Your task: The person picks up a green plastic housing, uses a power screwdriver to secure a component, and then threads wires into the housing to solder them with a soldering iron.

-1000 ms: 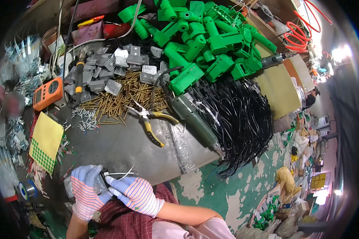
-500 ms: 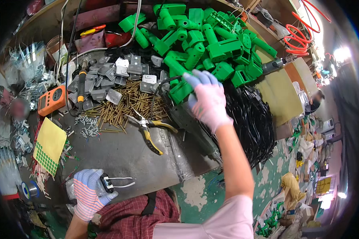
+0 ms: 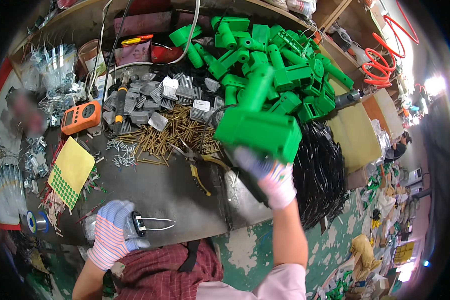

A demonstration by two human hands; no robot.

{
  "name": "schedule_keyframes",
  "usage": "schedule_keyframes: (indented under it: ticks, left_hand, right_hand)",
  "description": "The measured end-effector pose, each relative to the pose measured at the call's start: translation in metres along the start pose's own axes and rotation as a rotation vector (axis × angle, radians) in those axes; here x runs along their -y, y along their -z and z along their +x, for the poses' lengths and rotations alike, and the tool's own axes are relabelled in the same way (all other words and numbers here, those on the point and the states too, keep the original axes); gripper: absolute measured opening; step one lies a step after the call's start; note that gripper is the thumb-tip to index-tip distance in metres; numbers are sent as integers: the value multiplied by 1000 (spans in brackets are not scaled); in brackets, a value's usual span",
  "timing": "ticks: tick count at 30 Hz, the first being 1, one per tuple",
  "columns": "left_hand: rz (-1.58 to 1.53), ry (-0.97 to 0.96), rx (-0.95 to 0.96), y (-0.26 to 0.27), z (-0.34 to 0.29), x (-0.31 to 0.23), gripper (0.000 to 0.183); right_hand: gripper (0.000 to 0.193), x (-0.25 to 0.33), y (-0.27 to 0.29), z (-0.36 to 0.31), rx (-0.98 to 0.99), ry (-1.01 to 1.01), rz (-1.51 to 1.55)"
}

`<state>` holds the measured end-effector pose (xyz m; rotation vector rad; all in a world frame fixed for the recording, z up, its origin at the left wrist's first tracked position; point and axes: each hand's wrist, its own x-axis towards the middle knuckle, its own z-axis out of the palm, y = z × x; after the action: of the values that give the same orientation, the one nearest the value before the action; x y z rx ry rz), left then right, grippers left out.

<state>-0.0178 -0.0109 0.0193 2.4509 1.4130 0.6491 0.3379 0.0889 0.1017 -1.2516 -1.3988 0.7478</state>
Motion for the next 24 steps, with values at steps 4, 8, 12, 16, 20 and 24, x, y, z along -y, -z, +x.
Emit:
schedule_keyframes:
  ticks: [4,8,12,16,20,24]
  left_hand:
    - [23,-33,-52,25,14,-25,89]
    - [-466,3,-49,14,3,-38,73]
    - [-843,162,-355,33,10,-58,69]
    - [-998,298,-481,34,15,-58,64]
    - [-782,191,-392,53,13,-37,70]
    - [-486,51,-270,72,6,-22,92]
  right_hand:
    - [51,31,-79,-50,223,310,306]
    - [69,18,-138,-77,439,506,349]
    - [86,45,-119,-76,631,315,479]
    - [98,47,-101,-81,733,80,707]
    - [89,64,-97,-61,492,483,-135]
    - [74,74,-105,-54,405,672,-238]
